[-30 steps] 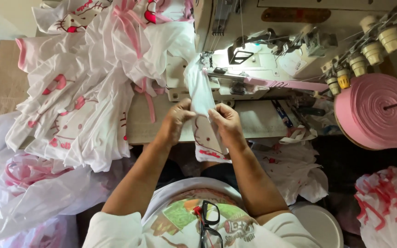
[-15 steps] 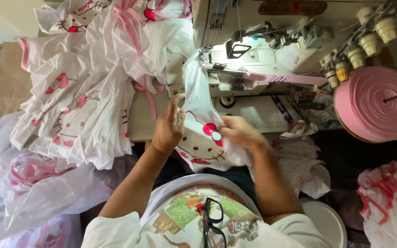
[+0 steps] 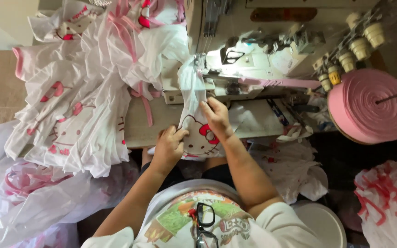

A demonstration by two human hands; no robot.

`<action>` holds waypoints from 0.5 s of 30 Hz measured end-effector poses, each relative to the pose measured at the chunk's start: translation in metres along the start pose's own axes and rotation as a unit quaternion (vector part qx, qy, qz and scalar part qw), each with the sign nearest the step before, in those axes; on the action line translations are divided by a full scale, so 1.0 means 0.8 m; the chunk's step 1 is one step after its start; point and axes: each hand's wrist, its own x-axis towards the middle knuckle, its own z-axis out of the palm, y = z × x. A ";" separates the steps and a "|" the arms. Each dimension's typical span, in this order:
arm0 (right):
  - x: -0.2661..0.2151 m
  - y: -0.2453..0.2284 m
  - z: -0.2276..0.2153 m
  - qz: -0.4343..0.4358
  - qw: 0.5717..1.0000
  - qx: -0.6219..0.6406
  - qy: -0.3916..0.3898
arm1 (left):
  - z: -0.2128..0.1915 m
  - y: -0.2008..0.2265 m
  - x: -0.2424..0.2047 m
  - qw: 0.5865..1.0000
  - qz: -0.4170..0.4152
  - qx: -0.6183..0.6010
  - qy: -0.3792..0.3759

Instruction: Sorting and inspecting printed garments at a sewing workstation

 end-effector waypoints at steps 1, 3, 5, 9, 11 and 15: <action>0.000 -0.016 0.001 -0.006 1.000 0.000 -0.002 | -0.006 -0.009 0.012 1.000 0.000 0.002 0.006; -0.024 -0.043 0.003 0.050 0.994 0.090 0.032 | -0.015 -0.023 0.008 1.000 -0.012 -0.018 0.013; -0.034 -0.052 -0.002 0.048 0.995 0.088 0.028 | -0.035 -0.024 0.016 0.999 -0.010 0.027 0.027; -0.036 -0.065 -0.010 0.049 0.995 0.077 0.027 | -0.080 -0.027 0.056 0.991 0.066 0.058 0.105; -0.035 -0.060 -0.010 0.058 0.994 0.083 0.027 | -0.103 -0.023 0.087 0.986 0.080 0.075 0.128; -0.024 -0.033 -0.006 0.064 0.993 0.096 0.030 | -0.109 -0.045 0.157 0.966 0.114 0.141 0.183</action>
